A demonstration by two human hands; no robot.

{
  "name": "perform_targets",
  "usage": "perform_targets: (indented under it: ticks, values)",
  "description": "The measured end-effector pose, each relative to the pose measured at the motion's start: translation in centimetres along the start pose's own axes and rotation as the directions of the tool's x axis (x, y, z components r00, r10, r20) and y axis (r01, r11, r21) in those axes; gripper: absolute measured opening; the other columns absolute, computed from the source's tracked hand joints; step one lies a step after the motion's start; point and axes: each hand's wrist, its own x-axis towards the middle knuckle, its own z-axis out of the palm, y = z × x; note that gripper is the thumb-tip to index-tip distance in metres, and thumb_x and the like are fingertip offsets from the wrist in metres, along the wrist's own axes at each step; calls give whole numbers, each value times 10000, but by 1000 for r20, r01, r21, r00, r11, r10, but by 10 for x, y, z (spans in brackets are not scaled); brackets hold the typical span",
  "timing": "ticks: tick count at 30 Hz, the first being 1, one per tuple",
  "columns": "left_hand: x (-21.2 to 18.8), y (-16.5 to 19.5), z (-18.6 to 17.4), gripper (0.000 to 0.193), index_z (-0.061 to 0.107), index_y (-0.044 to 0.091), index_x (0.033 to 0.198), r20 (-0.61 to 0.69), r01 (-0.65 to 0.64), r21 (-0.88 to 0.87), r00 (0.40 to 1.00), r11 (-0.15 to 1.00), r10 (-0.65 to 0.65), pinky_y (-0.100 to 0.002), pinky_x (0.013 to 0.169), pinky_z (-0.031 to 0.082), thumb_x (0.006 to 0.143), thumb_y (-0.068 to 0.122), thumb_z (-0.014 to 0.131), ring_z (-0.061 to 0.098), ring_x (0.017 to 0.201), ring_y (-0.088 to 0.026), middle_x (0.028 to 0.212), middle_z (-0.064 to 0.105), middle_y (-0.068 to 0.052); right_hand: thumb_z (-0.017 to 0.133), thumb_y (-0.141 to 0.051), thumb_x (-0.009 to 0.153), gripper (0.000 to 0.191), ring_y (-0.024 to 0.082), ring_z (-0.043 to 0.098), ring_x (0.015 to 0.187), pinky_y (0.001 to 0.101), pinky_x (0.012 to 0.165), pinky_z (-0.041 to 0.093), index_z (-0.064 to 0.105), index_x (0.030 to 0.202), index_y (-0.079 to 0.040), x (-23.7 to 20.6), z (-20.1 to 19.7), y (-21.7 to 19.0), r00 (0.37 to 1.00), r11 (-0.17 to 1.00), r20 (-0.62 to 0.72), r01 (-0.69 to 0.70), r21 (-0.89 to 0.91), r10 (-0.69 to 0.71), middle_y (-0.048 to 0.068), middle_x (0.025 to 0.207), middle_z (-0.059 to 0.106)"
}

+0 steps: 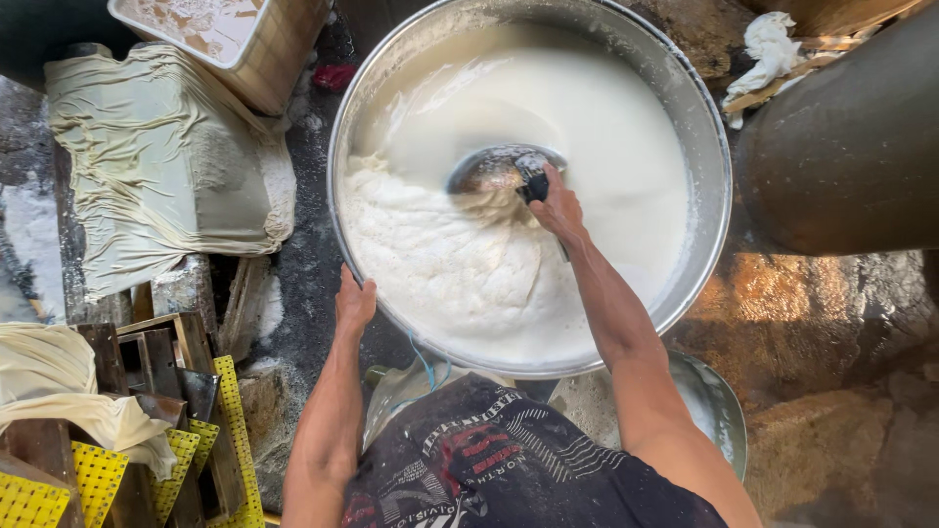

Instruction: The person stirs a white viscous mixture in a large metal basin using a ladle, then scoops portions into a smaller container. The person repeats the scooping and stirring actions throughout the clip.

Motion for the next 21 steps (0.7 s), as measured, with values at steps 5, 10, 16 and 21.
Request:
perform_targets:
  ticks: [5,10,16,21]
  values:
    - [-2,-3,-5,739,310,152,1580,27,-58,-50,998,997,59,-502,1056,460,899,275,568,614,1215,-483,1317,649,-268,676,-240,753,890,468,669,1077,535,960,515,343,1579,-245,-48,-12,35,990,999,-135,-51,3,51,266,1196,694]
    - [-3,-7,-11,729,312,133,1561,58,-122,-86,990,989,127,-496,1055,462,900,273,586,615,1215,-476,1322,642,-268,661,-247,732,912,477,663,1087,514,975,518,340,1583,-184,-94,-16,77,959,991,-255,-115,61,127,273,1229,678]
    - [2,-13,-12,716,307,100,1554,97,-160,-97,981,982,170,-485,1048,469,919,264,593,622,1214,-474,1314,639,-296,714,-199,770,861,438,681,1069,480,933,537,388,1563,-114,-154,-20,115,893,976,-400,-157,150,205,291,1215,685]
    - [6,-16,-9,737,274,79,1562,103,-175,-154,976,973,191,-475,1043,467,913,216,596,616,1229,-453,1330,618,-305,649,-22,812,804,264,628,623,405,481,505,353,1557,-85,-203,-11,122,823,703,-194,-304,643,534,195,1004,655]
